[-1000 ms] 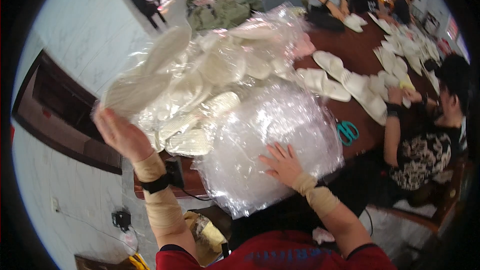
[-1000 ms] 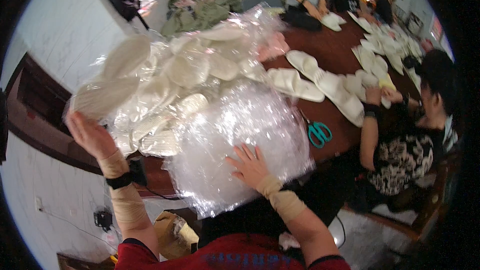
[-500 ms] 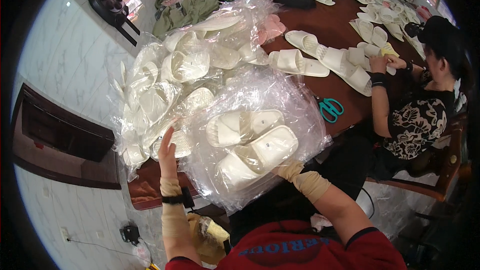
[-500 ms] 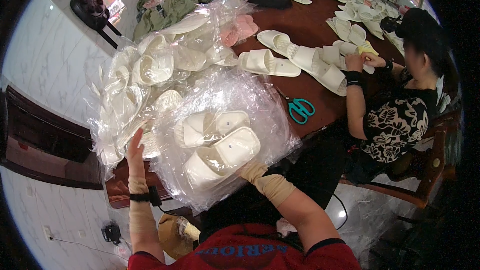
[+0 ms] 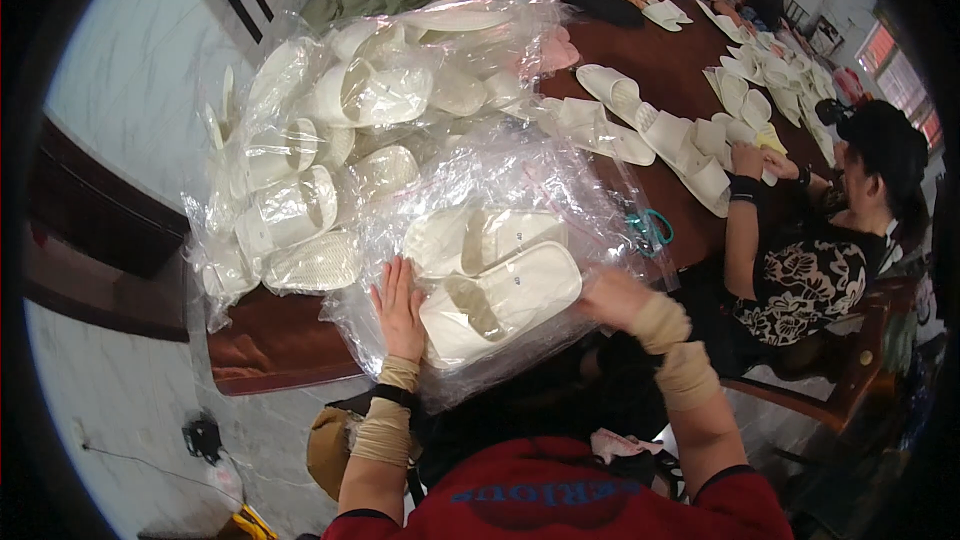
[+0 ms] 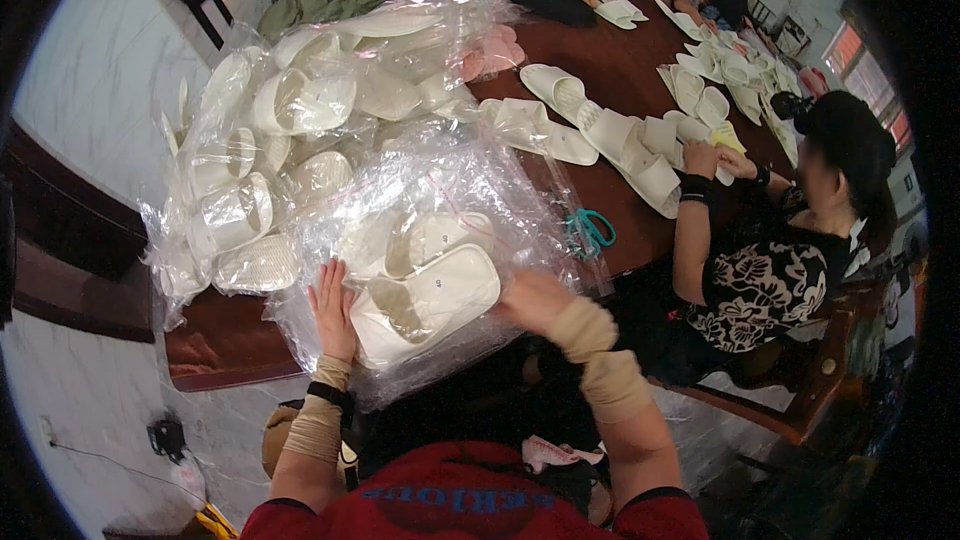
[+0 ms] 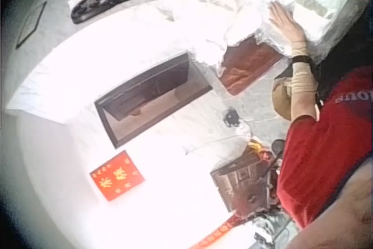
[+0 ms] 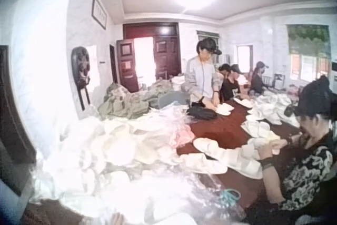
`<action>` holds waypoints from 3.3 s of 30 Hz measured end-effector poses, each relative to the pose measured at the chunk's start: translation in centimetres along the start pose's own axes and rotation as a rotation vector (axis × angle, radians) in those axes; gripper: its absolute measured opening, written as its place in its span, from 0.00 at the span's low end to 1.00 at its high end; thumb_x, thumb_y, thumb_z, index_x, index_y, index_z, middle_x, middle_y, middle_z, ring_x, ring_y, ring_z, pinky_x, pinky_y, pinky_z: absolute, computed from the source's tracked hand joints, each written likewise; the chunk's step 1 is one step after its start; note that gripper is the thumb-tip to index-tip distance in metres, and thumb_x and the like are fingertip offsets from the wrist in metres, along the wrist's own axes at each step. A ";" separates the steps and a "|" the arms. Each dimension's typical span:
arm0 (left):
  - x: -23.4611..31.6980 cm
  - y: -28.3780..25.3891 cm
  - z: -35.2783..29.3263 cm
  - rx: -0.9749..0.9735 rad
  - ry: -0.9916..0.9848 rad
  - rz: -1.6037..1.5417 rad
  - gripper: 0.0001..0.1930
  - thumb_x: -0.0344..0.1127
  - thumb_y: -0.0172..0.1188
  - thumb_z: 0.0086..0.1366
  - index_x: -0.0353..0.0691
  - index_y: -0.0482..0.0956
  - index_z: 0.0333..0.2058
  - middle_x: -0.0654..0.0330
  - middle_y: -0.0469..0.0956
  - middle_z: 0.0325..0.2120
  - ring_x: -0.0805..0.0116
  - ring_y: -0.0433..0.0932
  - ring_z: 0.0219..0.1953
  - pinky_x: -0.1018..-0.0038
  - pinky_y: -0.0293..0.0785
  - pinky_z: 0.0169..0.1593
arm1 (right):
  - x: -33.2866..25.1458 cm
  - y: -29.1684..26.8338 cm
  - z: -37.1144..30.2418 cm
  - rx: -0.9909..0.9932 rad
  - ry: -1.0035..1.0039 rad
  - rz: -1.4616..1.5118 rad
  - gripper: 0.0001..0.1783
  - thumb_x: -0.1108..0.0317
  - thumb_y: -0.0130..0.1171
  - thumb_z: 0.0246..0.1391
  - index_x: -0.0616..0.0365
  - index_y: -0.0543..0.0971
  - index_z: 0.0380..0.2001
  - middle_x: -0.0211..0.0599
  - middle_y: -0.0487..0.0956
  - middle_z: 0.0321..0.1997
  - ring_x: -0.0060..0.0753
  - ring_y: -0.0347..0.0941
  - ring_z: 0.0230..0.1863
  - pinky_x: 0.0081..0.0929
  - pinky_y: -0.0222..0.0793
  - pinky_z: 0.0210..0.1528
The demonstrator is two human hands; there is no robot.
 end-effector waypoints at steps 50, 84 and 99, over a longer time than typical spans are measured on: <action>0.6 0.0 -0.4 0.046 0.035 0.094 0.26 0.33 0.53 0.65 0.40 0.64 0.62 0.59 0.59 0.67 0.58 0.52 0.71 0.52 0.41 0.71 | 1.8 -14.1 -13.9 1.475 0.297 0.920 0.28 0.76 0.56 0.57 0.63 0.67 0.62 0.40 0.72 0.60 0.30 0.70 0.56 0.27 0.67 0.58; 10.9 -0.5 2.8 -0.216 0.363 -0.313 0.22 0.21 0.54 0.59 0.41 0.75 0.53 0.53 0.75 0.53 0.52 0.76 0.48 0.66 0.74 0.51 | 21.6 -0.2 -4.7 0.567 0.626 0.062 0.23 0.72 0.63 0.48 0.49 0.74 0.50 0.43 0.76 0.41 0.48 0.74 0.45 0.41 0.72 0.47; 8.9 0.4 3.0 -0.090 0.392 0.029 0.08 0.25 0.61 0.53 0.38 0.78 0.34 0.59 0.76 0.42 0.58 0.77 0.42 0.66 0.76 0.42 | 14.6 -3.9 -7.8 0.718 0.586 0.513 0.30 0.69 0.64 0.48 0.49 0.73 0.57 0.42 0.79 0.47 0.39 0.77 0.45 0.35 0.72 0.48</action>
Point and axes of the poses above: each hand's wrist, its own z-axis towards the middle knuckle, its own y-axis out of the palm, x = y × z, the point moved 5 cm from there along z, towards the middle knuckle
